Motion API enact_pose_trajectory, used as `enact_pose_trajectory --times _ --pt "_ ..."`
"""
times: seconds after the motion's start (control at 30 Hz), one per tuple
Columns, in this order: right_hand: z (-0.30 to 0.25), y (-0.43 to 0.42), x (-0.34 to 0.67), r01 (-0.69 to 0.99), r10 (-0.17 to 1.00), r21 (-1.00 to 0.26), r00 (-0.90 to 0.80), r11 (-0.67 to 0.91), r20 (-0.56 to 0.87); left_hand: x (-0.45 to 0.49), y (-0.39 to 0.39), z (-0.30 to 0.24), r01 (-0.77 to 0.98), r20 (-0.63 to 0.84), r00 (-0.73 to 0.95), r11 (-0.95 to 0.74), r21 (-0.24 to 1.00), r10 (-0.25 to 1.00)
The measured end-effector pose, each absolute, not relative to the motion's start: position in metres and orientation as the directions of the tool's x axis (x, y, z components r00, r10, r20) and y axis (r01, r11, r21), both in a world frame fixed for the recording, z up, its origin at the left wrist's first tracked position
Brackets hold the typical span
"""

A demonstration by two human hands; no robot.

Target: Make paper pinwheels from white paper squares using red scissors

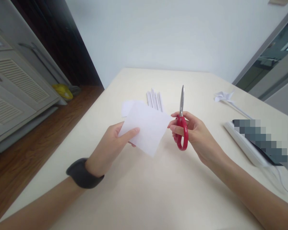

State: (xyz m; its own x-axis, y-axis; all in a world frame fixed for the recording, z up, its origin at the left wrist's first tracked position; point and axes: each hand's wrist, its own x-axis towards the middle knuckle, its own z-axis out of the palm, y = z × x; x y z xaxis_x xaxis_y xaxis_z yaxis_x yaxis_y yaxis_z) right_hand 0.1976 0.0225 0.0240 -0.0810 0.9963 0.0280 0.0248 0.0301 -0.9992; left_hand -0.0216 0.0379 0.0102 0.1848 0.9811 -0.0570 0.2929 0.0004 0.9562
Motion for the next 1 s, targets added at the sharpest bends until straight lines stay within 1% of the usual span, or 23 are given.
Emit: enact_pose_trajectory --times 0.13,0.27,0.37,0.43,0.53,0.67,0.77,0.87,0.93,1.0 --pt "0.026 0.026 0.204 0.02 0.998 -1.0 -0.068 -0.003 -0.004 -0.02 0.036 0.014 0.351 -0.077 0.221 -0.006 0.936 0.972" --pt "0.027 0.029 0.208 0.038 0.997 -0.999 -0.072 0.006 0.003 -0.016 0.037 0.019 0.416 -0.082 0.249 -0.03 0.909 0.965" --pt "0.028 0.029 0.205 0.047 0.996 -0.999 -0.092 0.022 0.017 -0.014 0.038 0.022 0.456 -0.094 0.311 -0.061 0.888 0.946" --pt "0.028 0.03 0.203 0.067 0.994 -0.998 -0.11 0.021 0.013 -0.014 0.037 0.024 0.453 -0.107 0.356 -0.071 0.889 0.928" --pt "0.027 0.03 0.201 0.084 0.99 -0.996 -0.144 -0.003 -0.016 -0.013 0.037 0.024 0.403 -0.136 0.378 -0.03 0.915 0.916" --pt "0.022 0.032 0.204 0.083 0.982 -0.997 -0.186 0.001 -0.014 -0.013 0.038 0.023 0.302 -0.162 0.338 0.056 0.952 0.927" --pt "0.021 0.032 0.205 0.105 0.984 -0.994 -0.178 -0.003 -0.022 -0.013 0.038 0.022 0.142 -0.15 0.338 0.107 0.984 0.929" --pt "0.022 0.03 0.204 0.144 0.983 -0.99 -0.18 -0.01 -0.036 -0.013 0.037 0.021 -0.014 -0.125 0.323 0.137 0.99 0.938" --pt "0.022 0.029 0.203 0.18 0.98 -0.983 -0.188 -0.029 -0.063 -0.014 0.037 0.02 -0.047 -0.132 0.308 0.153 0.987 0.942" --pt "0.022 0.03 0.204 0.243 0.973 -0.967 -0.199 -0.07 -0.121 -0.015 0.036 0.019 -0.031 -0.151 0.287 0.166 0.986 0.946"
